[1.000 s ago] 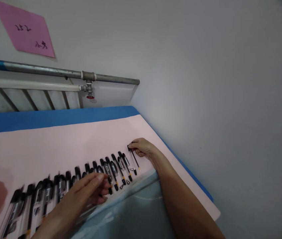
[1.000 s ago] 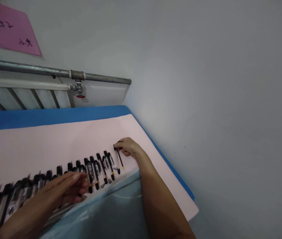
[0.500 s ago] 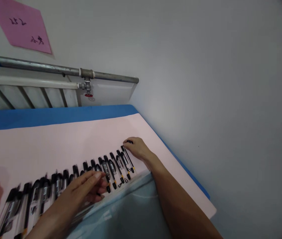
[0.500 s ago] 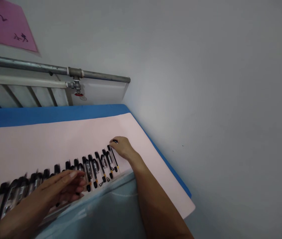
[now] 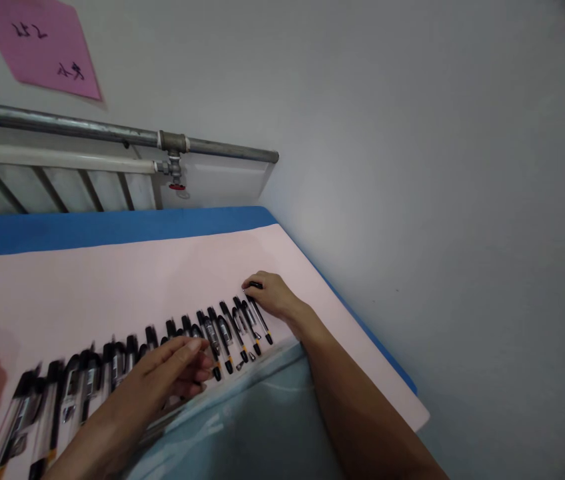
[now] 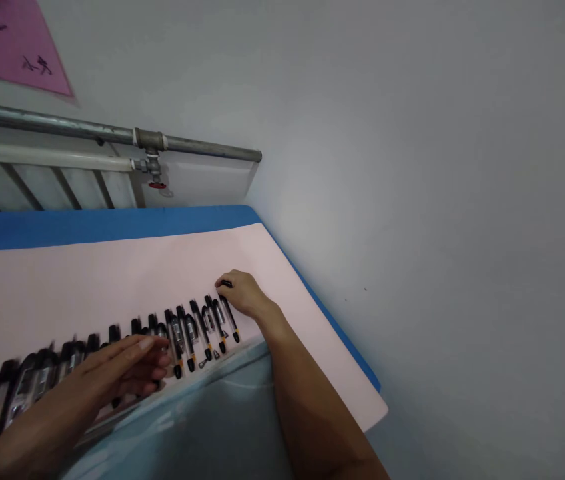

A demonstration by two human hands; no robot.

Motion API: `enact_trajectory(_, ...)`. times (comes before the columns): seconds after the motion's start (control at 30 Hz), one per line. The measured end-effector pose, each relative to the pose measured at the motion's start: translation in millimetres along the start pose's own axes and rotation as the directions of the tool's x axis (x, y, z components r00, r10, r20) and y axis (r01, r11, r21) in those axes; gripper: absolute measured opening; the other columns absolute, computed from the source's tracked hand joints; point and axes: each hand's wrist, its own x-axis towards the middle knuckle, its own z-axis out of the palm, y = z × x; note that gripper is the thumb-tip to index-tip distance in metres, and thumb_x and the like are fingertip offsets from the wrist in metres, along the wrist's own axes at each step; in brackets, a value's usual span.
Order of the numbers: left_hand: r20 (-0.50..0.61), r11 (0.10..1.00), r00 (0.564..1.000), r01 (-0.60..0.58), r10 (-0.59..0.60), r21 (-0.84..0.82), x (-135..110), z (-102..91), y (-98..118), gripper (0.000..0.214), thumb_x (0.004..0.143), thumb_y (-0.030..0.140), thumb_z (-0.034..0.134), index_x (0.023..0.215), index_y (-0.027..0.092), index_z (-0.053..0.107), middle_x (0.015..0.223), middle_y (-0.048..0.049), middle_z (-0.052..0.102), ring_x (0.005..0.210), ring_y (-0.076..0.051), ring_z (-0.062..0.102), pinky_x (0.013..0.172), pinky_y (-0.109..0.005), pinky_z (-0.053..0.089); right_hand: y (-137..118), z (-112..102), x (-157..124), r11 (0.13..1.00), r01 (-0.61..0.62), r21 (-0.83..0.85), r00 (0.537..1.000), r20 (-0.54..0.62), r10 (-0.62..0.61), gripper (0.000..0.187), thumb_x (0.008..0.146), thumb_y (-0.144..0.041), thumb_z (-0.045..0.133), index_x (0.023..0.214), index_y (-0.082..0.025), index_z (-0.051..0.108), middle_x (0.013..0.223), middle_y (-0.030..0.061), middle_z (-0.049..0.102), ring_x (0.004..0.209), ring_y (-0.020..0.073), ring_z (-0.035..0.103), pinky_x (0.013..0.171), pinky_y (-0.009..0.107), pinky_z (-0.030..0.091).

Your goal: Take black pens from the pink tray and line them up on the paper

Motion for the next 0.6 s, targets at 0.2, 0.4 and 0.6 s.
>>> enact_trajectory(0.2,-0.019,0.999,0.999,-0.039,0.039,-0.017,-6.6,4.1,4.5,0.035,0.072,0.048,0.056,0.089,0.017,0.063,0.076,-0.0047,0.066,0.072,-0.018,0.061,0.065,-0.03,0.048,-4.1,0.1,-1.0,0.995,-0.094,0.025,0.995,-0.024,0.095,0.015,0.074,-0.017,0.054,0.082,-0.019,0.067,0.088,0.0017,0.065,0.084,0.0129,0.056,0.078,0.024,0.04)
enact_trajectory(0.4,-0.048,0.999,0.998,-0.05,0.051,0.009,-12.1,6.4,9.4,0.036,0.073,0.048,0.055,0.089,0.017,0.063,0.079,-0.0058,0.067,0.076,-0.02,0.062,0.066,-0.03,0.048,-4.7,-4.6,-1.5,0.97,-0.243,0.012,0.965,-0.097,0.243,0.017,0.075,-0.017,0.05,0.079,-0.017,0.066,0.081,0.0027,0.066,0.079,0.0144,0.057,0.071,0.024,0.041)
enact_trajectory(0.6,-0.044,0.999,0.998,-0.052,0.052,0.004,-6.2,3.1,6.4,0.037,0.071,0.049,0.057,0.089,0.017,0.063,0.078,-0.0062,0.067,0.073,-0.02,0.062,0.065,-0.032,0.048,-9.7,-3.2,-6.0,0.956,-0.294,-0.012,0.954,-0.055,0.293,0.016,0.072,-0.015,0.051,0.075,-0.018,0.066,0.071,0.0023,0.065,0.065,0.0134,0.056,0.061,0.023,0.04)
